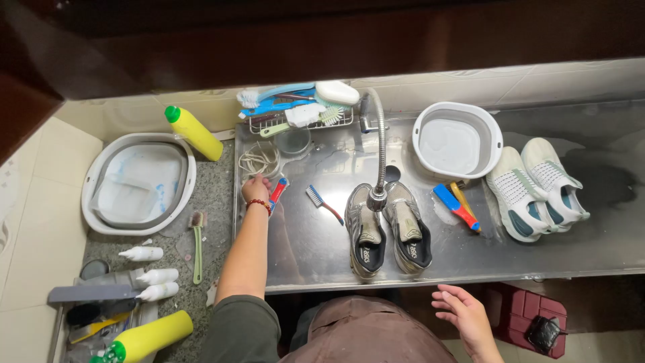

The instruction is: Cleaning multiple pairs of sneakers using brushes, detergent, and water at a utility sink.

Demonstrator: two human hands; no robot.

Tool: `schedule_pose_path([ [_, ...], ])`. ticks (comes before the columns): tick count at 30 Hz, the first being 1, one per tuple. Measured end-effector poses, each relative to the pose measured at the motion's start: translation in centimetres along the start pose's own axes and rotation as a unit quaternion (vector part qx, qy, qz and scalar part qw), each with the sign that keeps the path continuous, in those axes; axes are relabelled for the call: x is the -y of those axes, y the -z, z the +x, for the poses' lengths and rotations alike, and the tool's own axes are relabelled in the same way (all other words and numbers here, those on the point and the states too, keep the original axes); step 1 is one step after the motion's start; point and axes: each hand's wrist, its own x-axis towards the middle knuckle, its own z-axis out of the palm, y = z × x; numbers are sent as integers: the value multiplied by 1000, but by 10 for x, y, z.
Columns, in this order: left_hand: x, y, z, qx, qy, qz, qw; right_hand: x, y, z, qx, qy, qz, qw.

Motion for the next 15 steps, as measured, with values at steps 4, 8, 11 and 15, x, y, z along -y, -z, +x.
schedule_pose_path([
  [4, -2, 19, -17, -7, -20, 31, 999, 13, -19, 9, 13, 2, -31, 999],
  [8, 2, 45, -26, -2, -1, 69, 998, 68, -78, 13, 78, 117, -224, 964],
  [11, 7, 63, -30, 11, -24, 85, 996, 170, -165, -6, 126, 327, -356, 866],
  [15, -8, 84, -87, 34, -38, 59, 997, 276, -290, 19, 145, 592, -408, 679],
])
